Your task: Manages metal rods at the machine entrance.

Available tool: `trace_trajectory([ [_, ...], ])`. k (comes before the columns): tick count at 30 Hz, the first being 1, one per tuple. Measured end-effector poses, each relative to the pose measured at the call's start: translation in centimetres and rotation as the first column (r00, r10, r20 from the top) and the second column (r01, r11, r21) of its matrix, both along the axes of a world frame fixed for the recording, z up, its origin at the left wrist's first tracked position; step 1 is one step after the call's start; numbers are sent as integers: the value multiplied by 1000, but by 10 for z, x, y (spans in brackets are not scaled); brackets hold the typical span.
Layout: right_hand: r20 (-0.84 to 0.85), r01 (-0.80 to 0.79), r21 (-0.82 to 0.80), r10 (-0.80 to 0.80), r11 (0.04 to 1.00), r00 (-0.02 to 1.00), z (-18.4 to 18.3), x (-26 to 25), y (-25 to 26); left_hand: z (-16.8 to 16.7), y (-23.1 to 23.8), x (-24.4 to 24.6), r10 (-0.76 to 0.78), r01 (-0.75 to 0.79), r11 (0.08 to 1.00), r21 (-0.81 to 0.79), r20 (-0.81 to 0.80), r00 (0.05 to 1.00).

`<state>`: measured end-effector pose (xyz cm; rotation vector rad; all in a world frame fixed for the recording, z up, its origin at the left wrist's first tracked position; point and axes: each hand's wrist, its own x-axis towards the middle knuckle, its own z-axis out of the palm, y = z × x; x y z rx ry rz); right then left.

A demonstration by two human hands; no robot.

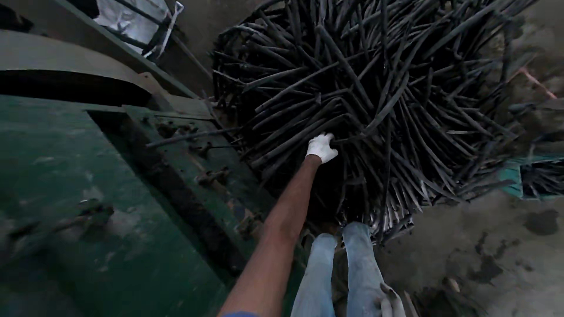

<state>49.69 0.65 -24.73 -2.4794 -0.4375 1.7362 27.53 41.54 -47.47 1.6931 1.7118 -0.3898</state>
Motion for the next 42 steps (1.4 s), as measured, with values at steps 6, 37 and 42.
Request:
trace_trajectory([
  [6, -9, 68, 36, -68, 997, 998, -9, -1, -9, 25, -23, -14, -122, 113, 979, 171, 43, 992],
  [37, -3, 328, -30, -329, 944, 944, -13, 10, -9, 69, 124, -96, -171, 183, 980, -77, 144, 975],
  [42, 10, 271, -28, -271, 962, 963, -18, 4, -3, 51, 78, -79, 12, -30, 994, 101, 165, 986],
])
